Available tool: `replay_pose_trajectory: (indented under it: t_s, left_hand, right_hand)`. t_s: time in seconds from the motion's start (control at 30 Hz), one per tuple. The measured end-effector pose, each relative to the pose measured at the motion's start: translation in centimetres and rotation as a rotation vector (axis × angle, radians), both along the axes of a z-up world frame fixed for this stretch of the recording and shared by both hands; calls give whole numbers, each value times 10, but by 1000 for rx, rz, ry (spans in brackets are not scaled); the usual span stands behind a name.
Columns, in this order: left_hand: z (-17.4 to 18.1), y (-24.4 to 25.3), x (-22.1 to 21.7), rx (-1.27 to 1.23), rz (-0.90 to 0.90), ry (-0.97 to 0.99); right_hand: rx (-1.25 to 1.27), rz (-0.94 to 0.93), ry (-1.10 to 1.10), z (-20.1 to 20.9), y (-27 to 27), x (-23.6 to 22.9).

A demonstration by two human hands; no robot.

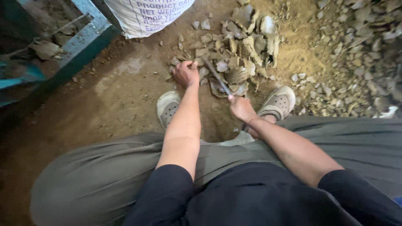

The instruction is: The person sits on the ground and repeatedly strikes a pile of rocks with a metal rod to break them into smaller pieces. The person uses their left hand to position the rocks and their right hand to swing the rod.

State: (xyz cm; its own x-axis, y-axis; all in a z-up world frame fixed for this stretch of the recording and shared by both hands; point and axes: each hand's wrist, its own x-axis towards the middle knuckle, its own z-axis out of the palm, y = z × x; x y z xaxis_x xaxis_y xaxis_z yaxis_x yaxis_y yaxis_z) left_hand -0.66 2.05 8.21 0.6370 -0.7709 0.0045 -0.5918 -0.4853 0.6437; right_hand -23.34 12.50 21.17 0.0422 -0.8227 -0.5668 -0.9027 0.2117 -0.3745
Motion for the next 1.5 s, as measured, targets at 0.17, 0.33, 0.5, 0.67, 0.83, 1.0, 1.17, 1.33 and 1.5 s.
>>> replay_pose_trajectory:
  t_s: [0.17,0.33,0.5,0.67,0.83,1.0,1.17,1.33,1.5]
  left_hand:
    - [-9,5,-4,31,-62,-19]
    - [-7,-2,-4,19,-29,-44]
    - [-3,2,-13,-35,-16,-121]
    - [16,1,-49,-66,-343,9]
    - [50,3,-77,-201,-658,30]
    - [77,5,-81,-99,-784,-39]
    - [87,21,-73,52,-645,-108]
    - [67,25,-48,-21,-371,-110]
    - [57,20,-33,-100,-155,-67]
  right_hand:
    - [-52,-23,-92,1,4,-4]
    - [-68,145,-48,19,-6,-5]
    - [-68,-54,-92,32,9,-5]
    - [-124,-143,-156,36,6,-30]
    - [-45,-256,-144,28,3,-47]
    - [-309,-365,-227,15,-4,-55]
    - [-105,-361,-134,0,-13,-63]
    - [-9,-708,-538,-3,15,-51]
    - [507,-798,-523,13,6,-41]
